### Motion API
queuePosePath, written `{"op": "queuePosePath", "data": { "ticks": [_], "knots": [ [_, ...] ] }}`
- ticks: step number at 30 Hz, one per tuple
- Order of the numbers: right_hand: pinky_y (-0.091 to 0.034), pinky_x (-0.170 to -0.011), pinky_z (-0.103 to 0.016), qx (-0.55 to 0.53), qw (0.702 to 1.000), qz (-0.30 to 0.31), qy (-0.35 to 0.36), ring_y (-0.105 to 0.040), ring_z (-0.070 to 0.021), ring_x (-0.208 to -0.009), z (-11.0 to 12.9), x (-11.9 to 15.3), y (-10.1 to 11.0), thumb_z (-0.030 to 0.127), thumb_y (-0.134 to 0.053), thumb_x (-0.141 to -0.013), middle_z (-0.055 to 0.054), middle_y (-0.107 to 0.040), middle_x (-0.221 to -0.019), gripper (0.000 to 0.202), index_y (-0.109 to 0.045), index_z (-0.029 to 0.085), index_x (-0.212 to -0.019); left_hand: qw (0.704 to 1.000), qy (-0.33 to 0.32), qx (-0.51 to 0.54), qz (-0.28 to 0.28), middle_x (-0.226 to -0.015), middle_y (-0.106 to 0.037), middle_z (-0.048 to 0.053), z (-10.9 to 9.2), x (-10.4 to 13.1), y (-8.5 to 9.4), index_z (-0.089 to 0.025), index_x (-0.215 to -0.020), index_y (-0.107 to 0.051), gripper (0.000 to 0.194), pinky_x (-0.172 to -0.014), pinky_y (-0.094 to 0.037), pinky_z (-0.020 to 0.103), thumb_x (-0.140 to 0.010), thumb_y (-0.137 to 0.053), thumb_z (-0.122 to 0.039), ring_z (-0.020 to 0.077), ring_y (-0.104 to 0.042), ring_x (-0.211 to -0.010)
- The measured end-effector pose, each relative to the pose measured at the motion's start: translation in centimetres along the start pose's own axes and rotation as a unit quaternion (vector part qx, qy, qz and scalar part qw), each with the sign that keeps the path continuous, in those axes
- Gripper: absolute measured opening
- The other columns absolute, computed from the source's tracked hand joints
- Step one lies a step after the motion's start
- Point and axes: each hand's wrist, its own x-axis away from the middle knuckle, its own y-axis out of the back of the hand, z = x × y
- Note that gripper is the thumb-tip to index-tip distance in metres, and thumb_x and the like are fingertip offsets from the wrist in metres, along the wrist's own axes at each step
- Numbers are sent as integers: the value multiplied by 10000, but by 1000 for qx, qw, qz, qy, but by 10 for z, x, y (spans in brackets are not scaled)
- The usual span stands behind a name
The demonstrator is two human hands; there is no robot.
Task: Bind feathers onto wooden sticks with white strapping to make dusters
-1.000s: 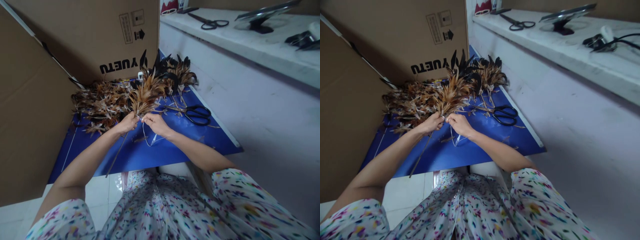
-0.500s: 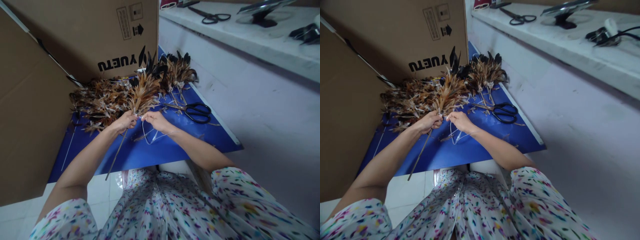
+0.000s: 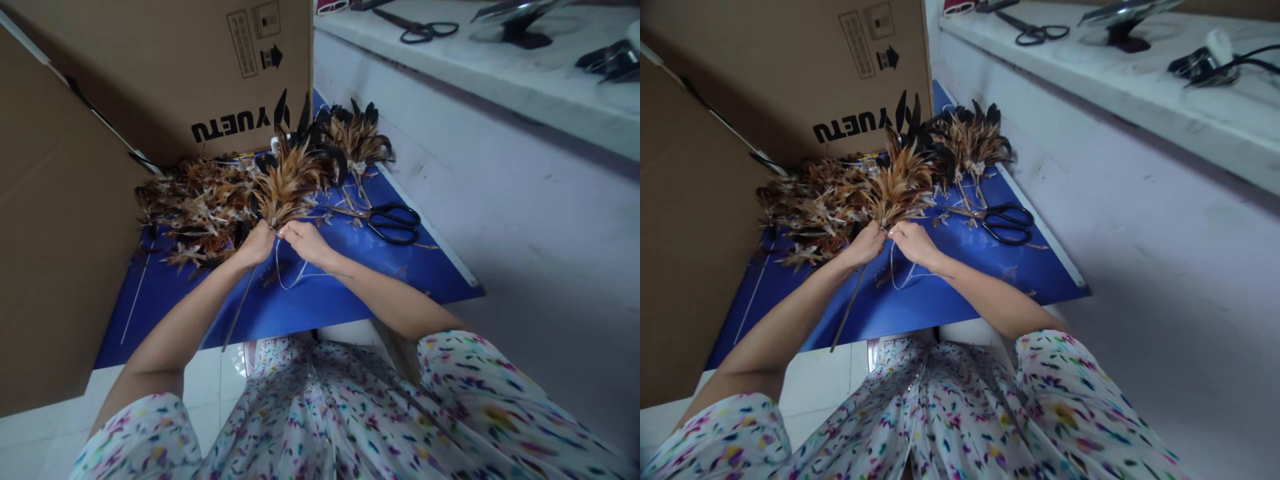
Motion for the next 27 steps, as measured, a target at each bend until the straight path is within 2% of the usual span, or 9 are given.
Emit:
{"op": "queuePosePath", "data": {
  "ticks": [2, 4, 10, 15, 18, 22, 27],
  "knots": [
    [-384, -685, -243, 31, 999, 5, 24, -535, -113, -683, 2, 3, 2, 228, -452, -832, -2, -618, -701, 213, -606, 153, -707, 995, -17, -93, -34, -648, -473, 3, -1, -1, -2, -214, -726, -349, 205, -623, -375, 248, -811, -513, -125, 154, -505, -645],
    [-371, -674, -239, 49, 998, 3, 45, -513, -109, -659, 5, 6, 5, 225, -442, -841, 1, -592, -671, 228, -586, 151, -681, 988, -20, -148, -42, -704, -524, 42, -2, 0, -4, -220, -725, -338, 207, -687, -397, 275, -805, -500, -118, 196, -551, -735],
    [-356, -645, -228, 54, 997, -6, 63, -490, -103, -631, 6, 8, 5, 194, -431, -838, 4, -578, -652, 229, -600, 148, -690, 992, -5, -118, -51, -705, -571, 57, -2, 1, -8, -232, -721, -323, 277, -742, -414, 301, -730, -534, -52, 258, -601, -847],
    [-367, -675, -237, 84, 993, -17, 79, -528, -115, -653, 4, 7, 2, 211, -429, -874, -18, -628, -701, 259, -662, 146, -781, 991, -39, -98, -79, -731, -574, 69, 2, 1, -16, -232, -731, -326, 277, -732, -406, 306, -734, -560, -83, 277, -611, -885],
    [-370, -674, -241, 104, 992, -32, 70, -540, -118, -649, 3, 6, 2, 217, -447, -876, -23, -643, -704, 261, -688, 152, -800, 988, -59, -125, -73, -827, -591, 106, 0, 5, -21, -217, -769, -362, 207, -731, -402, 312, -769, -528, -94, 277, -611, -895],
    [-373, -656, -230, 80, 994, -52, 59, -550, -112, -646, 1, 4, 3, 202, -491, -850, -7, -644, -681, 229, -706, 158, -785, 971, -73, -219, -55, -963, -593, 160, -5, 11, -27, -178, -895, -425, 78, -735, -413, 328, -836, -454, -136, 276, -609, -884],
    [-398, -678, -227, 46, 992, -90, 71, -570, -108, -652, -6, 1, 6, 212, -556, -825, -7, -670, -689, 188, -716, 154, -744, 968, -79, -227, -67, -992, -574, 148, -9, 11, -32, -150, -988, -468, 128, -792, -438, 323, -883, -403, -187, 251, -594, -916]
  ]
}}
